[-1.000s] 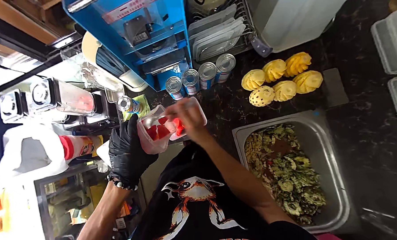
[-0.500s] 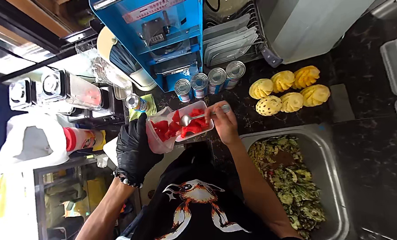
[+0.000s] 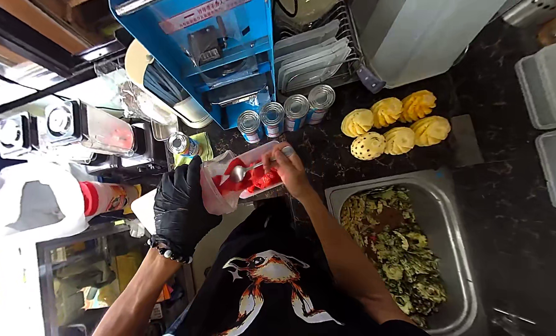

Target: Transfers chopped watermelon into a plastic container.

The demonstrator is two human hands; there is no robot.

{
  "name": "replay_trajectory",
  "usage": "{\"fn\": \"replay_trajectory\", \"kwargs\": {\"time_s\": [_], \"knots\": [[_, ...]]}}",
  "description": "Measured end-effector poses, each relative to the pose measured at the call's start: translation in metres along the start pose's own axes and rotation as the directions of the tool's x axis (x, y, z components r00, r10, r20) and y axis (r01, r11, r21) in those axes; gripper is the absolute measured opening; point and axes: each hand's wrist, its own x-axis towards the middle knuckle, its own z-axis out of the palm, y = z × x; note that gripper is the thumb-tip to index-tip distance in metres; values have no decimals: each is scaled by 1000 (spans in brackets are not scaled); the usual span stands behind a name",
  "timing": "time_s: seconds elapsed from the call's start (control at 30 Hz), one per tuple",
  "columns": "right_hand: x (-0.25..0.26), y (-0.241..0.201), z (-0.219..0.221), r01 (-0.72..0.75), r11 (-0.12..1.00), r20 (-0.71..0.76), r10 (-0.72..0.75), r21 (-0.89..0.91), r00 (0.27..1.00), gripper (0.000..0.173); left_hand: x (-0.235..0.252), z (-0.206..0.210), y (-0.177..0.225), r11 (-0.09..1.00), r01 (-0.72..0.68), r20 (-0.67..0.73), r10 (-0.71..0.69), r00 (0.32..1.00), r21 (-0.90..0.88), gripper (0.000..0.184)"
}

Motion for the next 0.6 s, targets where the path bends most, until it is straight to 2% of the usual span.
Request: {"fn": "replay_trajectory", "kwargs": {"time_s": [0.2, 0.3, 0.37, 0.43, 0.5, 0.6], "knots": [[-4, -21, -35, 147, 989, -72, -147, 0, 987, 24, 2, -1, -2, 1000, 9, 3, -9, 1000, -6, 121], [6, -29, -5, 154, 986, -86, -148, 67, 985, 23, 1, 0, -3, 999, 16, -7, -16, 1000, -27, 120], [13, -19, 33, 87, 990, -1, -87, 112, 996, 25, 1, 2, 0, 999, 1, -25, -2, 1000, -37, 115], [18, -2, 65, 35, 998, 132, -42, 59, 990, 30, 2, 3, 6, 999, -20, -48, 18, 999, -41, 113], [20, 9, 75, 32, 999, 197, -27, -25, 980, 30, 1, 2, 9, 999, -28, -51, 27, 998, -31, 113], [23, 10, 64, 44, 997, 200, -31, -65, 979, 28, 0, 0, 6, 1000, -8, -25, 8, 1000, -7, 115]]}}
